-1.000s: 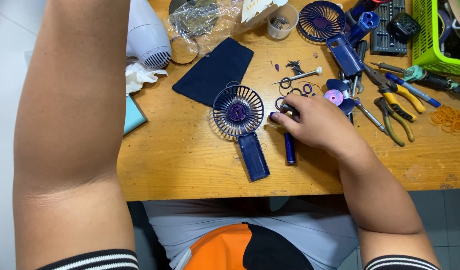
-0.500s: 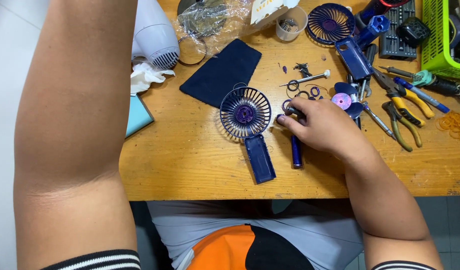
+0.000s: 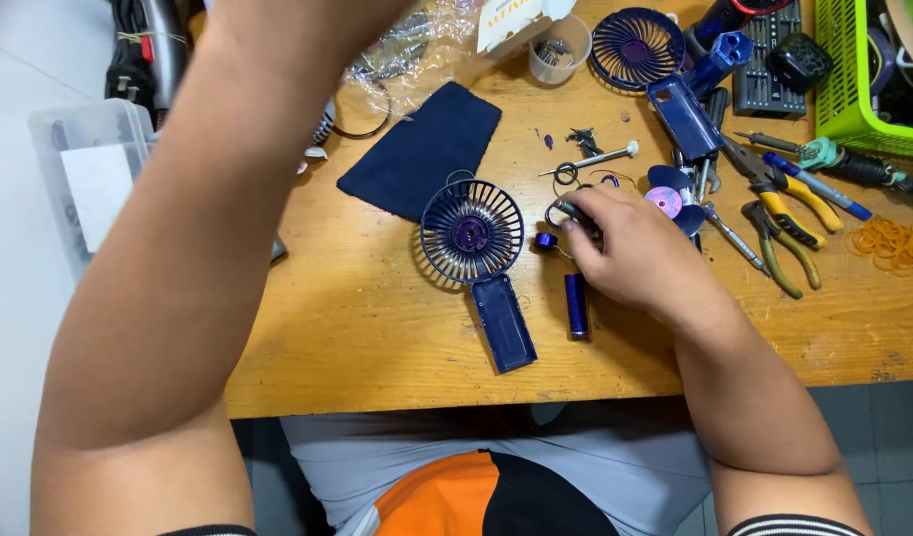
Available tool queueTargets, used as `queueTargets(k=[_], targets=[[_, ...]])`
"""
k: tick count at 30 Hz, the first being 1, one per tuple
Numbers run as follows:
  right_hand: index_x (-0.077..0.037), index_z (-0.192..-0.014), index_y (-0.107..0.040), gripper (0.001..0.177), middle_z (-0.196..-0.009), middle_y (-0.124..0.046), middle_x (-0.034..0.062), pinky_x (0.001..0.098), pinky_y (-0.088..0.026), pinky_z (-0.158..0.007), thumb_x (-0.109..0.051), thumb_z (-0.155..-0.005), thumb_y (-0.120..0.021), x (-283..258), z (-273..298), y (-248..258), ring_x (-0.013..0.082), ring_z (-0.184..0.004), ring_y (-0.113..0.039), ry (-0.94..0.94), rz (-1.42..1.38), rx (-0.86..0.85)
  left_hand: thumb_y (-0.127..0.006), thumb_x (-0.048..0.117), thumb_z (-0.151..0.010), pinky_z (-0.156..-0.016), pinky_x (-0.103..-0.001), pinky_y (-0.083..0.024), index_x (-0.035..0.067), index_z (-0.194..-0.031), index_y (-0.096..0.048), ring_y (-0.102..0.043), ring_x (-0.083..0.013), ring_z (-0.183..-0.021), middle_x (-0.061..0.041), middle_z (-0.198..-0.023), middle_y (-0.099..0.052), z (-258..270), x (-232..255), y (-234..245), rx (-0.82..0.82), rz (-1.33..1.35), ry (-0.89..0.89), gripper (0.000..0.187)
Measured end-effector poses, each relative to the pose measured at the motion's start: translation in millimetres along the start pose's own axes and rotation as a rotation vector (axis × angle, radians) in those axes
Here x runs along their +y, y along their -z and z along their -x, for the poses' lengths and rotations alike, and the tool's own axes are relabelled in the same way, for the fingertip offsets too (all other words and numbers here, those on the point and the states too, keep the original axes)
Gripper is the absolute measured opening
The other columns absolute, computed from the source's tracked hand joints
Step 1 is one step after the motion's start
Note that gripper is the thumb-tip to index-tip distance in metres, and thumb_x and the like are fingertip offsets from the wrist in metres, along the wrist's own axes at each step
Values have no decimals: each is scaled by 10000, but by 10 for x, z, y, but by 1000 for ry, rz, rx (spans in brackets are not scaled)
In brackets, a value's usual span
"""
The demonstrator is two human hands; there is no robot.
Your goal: Disassembling, repairing internal components, and reassembling a small handheld electric fan on a workbench.
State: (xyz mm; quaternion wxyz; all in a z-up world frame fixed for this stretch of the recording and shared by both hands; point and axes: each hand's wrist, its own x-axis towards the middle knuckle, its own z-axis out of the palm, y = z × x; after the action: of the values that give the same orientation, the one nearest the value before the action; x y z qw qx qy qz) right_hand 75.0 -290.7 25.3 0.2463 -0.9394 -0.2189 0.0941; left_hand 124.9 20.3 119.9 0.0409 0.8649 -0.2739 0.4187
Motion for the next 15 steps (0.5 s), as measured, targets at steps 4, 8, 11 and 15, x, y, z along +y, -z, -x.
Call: queueTargets(k=[4,8,11,15], targets=[[31,-1560,-649,484,-1418,-729,203,513,-505,-1155,-225,-1156,-575,-8,-5,15,389,-1347,-672,-48,-90,6,-746,126,-1103,-644,-508,-339,124,-937,-553,-539,-343,-738,-101,-838,-544,11,316,60,-1,38,-11,253],[-57,-1618,-632,463,-1068,-722,190,526,-474,-881,-218,-1192,-551,-80,45,78,383,-974,-655,-11,-94,136,-781,200,-1039,-969,-516,-464,112,-1265,-754,-707,-387,-1146,-174,-1367,-751,433,890,301,-206,356,3,244],[-127,-1644,-627,487,-1043,-746,190,528,-494,-815,-252,-1180,-551,-81,14,85,401,-919,-691,-82,-109,107,-771,215,-997,-783,-540,-452,103,-1066,-705,-653,-390,-901,-146,-1033,-708,722,1248,537,-378,748,68,147],[-77,-1630,-633,547,-975,-801,146,499,-500,-710,-349,-1158,-582,-168,-36,125,314,-795,-705,-186,-116,-2,-598,191,-989,-800,-510,-577,118,-1204,-761,-818,-416,-910,-190,-992,-847,1218,1797,836,-1466,1549,-295,279]])
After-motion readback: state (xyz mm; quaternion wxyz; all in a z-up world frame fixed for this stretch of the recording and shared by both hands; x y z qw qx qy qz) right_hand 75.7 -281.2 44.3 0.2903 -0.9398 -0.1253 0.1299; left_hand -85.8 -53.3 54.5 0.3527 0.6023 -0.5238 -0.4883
